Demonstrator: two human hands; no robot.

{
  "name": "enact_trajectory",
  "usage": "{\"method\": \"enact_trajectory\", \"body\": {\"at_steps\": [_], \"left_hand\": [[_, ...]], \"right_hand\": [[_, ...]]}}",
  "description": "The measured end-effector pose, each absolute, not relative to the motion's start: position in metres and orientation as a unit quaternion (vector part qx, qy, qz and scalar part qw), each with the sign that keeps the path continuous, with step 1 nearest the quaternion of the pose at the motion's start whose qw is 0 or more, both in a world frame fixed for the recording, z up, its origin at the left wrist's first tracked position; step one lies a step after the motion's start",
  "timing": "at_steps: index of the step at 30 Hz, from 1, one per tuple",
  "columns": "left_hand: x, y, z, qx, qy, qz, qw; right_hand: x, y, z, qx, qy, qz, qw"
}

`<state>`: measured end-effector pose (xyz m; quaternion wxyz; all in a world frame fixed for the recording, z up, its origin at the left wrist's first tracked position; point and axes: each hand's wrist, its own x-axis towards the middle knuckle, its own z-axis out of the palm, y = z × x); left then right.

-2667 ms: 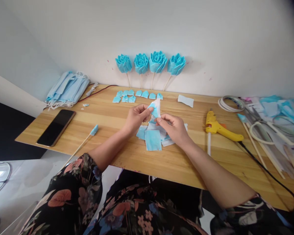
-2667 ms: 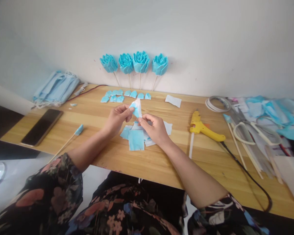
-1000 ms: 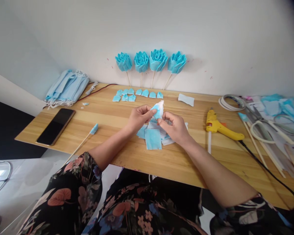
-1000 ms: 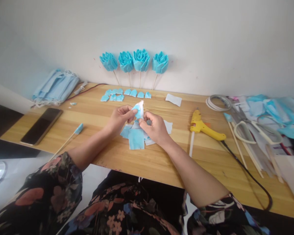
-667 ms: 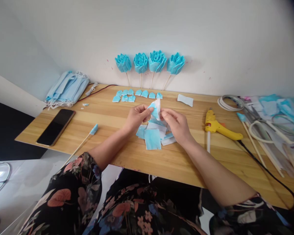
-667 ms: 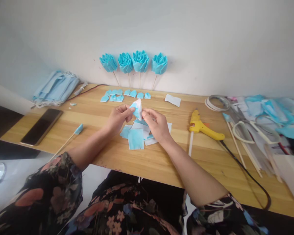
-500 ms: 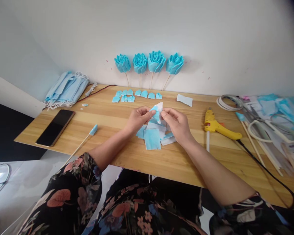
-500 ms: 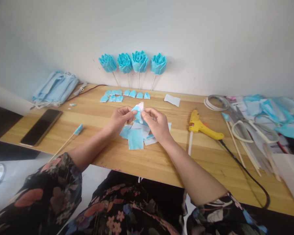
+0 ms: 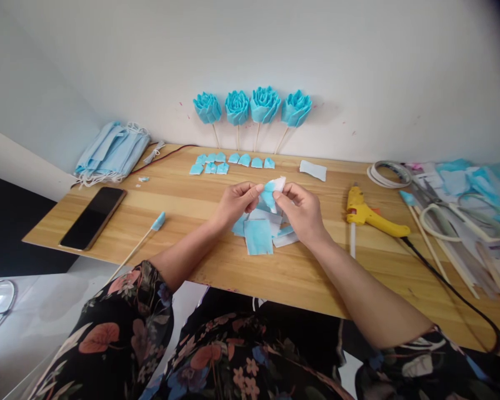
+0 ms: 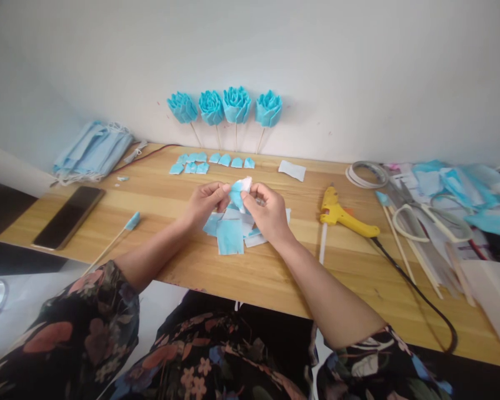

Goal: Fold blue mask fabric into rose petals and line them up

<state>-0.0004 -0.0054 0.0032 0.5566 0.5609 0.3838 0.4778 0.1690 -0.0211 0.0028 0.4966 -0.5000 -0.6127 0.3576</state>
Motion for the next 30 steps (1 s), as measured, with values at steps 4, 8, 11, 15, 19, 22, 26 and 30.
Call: {"method": "enact_trajectory", "body": {"at_steps": [4,8,11,15,19,22,26,30], "left_hand": [[0.0003,-0.0049,0.0042,0.565,0.369,0.462,0.576],[0.0021,-0.006,0.0043,0.579,0.357,0.417,0.603],[0.0025,-0.0063,0.0035,0.572,0.359,0.404,0.617],[0.0025,-0.0057,0.0019,0.568,0.345,0.403,0.629],[0.0028,-0.0056,-0.0002,0.567,0.34,0.409,0.63],[0.0025,-0.0055,-0.0025,0.564,0.329,0.411,0.636],[0.0015,-0.0062,-0.0029,0.57,0.318,0.41,0.637],[0.001,-0.0083,0.0018,0.577,0.315,0.407,0.635]], "right_hand": [[0.1698,-0.0194,0.0,-0.49,-0.583,0.362,0.538],[0.1693,-0.0192,-0.0006,-0.475,-0.577,0.37,0.552],[0.1687,-0.0193,-0.0014,-0.466,-0.582,0.375,0.551],[0.168,-0.0191,-0.0021,-0.471,-0.587,0.367,0.547],[0.1679,-0.0196,-0.0014,-0.477,-0.589,0.359,0.545],[0.168,-0.021,-0.0013,-0.476,-0.595,0.349,0.545],[0.1673,-0.0232,-0.0019,-0.481,-0.605,0.341,0.536],[0.1666,-0.0243,-0.0023,-0.488,-0.604,0.339,0.53]]}}
